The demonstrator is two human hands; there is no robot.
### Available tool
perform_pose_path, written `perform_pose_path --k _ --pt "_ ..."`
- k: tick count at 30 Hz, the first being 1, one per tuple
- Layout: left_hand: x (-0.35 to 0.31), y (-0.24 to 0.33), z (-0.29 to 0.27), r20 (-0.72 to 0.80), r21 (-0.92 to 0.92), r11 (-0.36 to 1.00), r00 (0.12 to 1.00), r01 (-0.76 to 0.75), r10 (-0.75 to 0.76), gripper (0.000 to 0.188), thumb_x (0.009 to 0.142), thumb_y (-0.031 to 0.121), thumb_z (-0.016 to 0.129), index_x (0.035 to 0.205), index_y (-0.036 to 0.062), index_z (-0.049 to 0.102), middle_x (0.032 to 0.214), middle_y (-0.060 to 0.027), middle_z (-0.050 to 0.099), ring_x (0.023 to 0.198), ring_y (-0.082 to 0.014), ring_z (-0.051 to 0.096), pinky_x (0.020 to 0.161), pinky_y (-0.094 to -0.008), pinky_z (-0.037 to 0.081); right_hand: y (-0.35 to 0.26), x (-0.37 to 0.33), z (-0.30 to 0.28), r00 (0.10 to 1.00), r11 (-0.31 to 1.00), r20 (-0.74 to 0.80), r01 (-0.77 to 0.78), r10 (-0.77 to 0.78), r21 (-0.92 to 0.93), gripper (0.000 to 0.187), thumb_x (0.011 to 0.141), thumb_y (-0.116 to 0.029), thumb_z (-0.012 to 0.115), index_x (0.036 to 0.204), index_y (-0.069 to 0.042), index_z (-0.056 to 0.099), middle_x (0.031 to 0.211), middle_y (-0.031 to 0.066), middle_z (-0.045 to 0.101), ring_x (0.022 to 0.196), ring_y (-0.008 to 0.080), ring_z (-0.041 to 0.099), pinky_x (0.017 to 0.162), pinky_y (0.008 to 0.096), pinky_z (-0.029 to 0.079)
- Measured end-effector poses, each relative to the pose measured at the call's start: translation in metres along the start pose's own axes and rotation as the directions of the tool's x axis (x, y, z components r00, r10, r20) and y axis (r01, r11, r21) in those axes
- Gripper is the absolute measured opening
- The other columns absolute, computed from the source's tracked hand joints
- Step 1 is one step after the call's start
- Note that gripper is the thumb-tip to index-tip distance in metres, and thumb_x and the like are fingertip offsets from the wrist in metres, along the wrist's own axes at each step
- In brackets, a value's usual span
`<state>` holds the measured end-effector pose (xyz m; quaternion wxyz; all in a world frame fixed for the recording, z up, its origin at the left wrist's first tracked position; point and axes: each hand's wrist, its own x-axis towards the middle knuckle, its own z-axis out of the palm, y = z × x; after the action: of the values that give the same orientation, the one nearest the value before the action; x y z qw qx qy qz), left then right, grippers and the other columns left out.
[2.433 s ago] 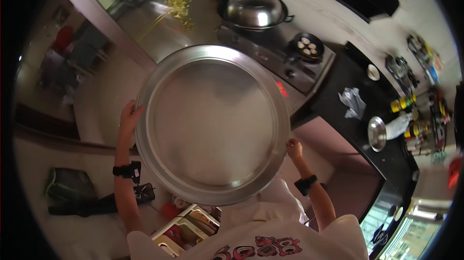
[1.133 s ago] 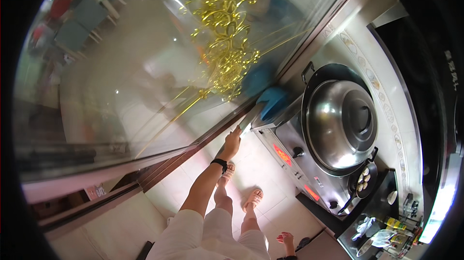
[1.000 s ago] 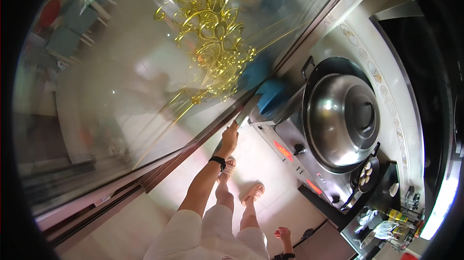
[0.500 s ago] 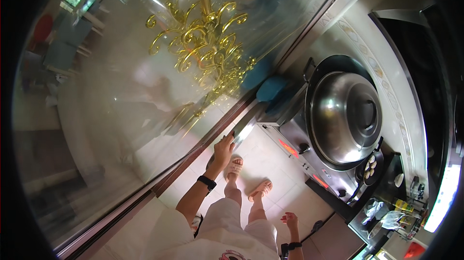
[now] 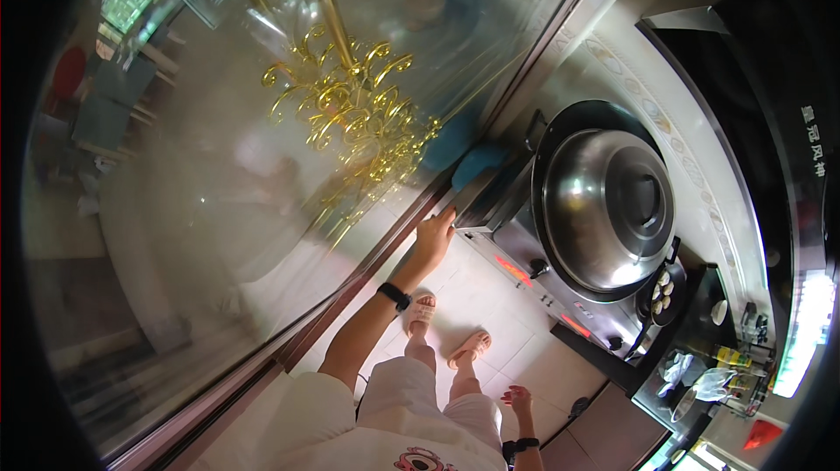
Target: The recorder prepares dumplings by frying them in a small pan, cleaning a large metal tray, and then flipping the dumplings.
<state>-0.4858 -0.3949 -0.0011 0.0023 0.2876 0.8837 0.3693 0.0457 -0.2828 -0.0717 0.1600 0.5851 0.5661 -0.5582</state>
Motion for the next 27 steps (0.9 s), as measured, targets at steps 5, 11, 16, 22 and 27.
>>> perform_pose_path --k 5,11,16,22,27 --pt "0.05 -0.01 0.049 -0.047 -0.04 0.996 0.996 -0.074 0.072 0.025 0.067 0.006 0.065 0.089 0.0058 0.052 0.075 -0.0146 0.059 0.067 -0.0338 0.058 0.057 -0.0421 0.046 -0.003 -0.007 0.004 0.999 0.999 -0.011 0.04 -0.04 -0.012 0.017 0.089 -0.008 0.042 0.1 0.0 0.053 0.073 0.0139 0.062 0.063 0.0252 0.065 0.05 0.0335 0.052" --pt "0.09 -0.003 0.089 0.035 0.037 0.998 0.998 -0.047 0.046 0.014 0.068 0.007 0.063 0.079 0.0044 0.055 0.075 -0.0161 0.06 0.07 -0.034 0.059 0.059 -0.0427 0.046 -0.001 -0.025 0.007 0.997 0.999 -0.063 0.036 -0.037 -0.013 0.017 0.089 -0.008 0.043 0.1 0.0 0.054 0.074 0.0138 0.062 0.064 0.0244 0.065 0.051 0.0317 0.052" --pt "0.074 -0.049 0.15 0.06 0.094 0.995 0.998 0.02 -0.026 0.012 0.078 0.01 0.048 0.081 0.0045 0.058 0.079 -0.0152 0.061 0.072 -0.0336 0.059 0.062 -0.0432 0.047 0.002 -0.037 0.011 0.998 0.998 -0.066 -0.001 -0.004 -0.067 0.016 0.088 -0.004 0.043 0.099 0.0 0.055 0.074 0.0129 0.062 0.064 0.0221 0.065 0.051 0.0302 0.052" --pt "0.098 -0.024 0.178 0.156 0.165 0.985 0.987 -0.052 0.026 0.018 0.079 0.01 0.043 0.076 0.0037 0.06 0.077 -0.0182 0.06 0.071 -0.0358 0.059 0.061 -0.0442 0.046 0.013 -0.04 0.015 0.989 0.998 -0.147 0.004 -0.012 -0.057 0.018 0.084 0.0 0.043 0.098 0.001 0.055 0.074 0.0117 0.063 0.063 0.019 0.064 0.051 0.0293 0.052" --pt "0.113 -0.019 0.19 0.328 0.077 0.992 0.937 0.101 -0.121 0.017 0.079 0.018 0.05 0.079 0.0062 0.062 0.075 -0.0151 0.062 0.074 -0.0368 0.059 0.061 -0.0463 0.045 0.021 -0.035 0.003 0.951 0.997 -0.304 0.032 -0.053 -0.075 0.016 0.082 0.002 0.045 0.092 0.001 0.058 0.072 0.0101 0.062 0.061 0.017 0.063 0.054 0.0294 0.053"
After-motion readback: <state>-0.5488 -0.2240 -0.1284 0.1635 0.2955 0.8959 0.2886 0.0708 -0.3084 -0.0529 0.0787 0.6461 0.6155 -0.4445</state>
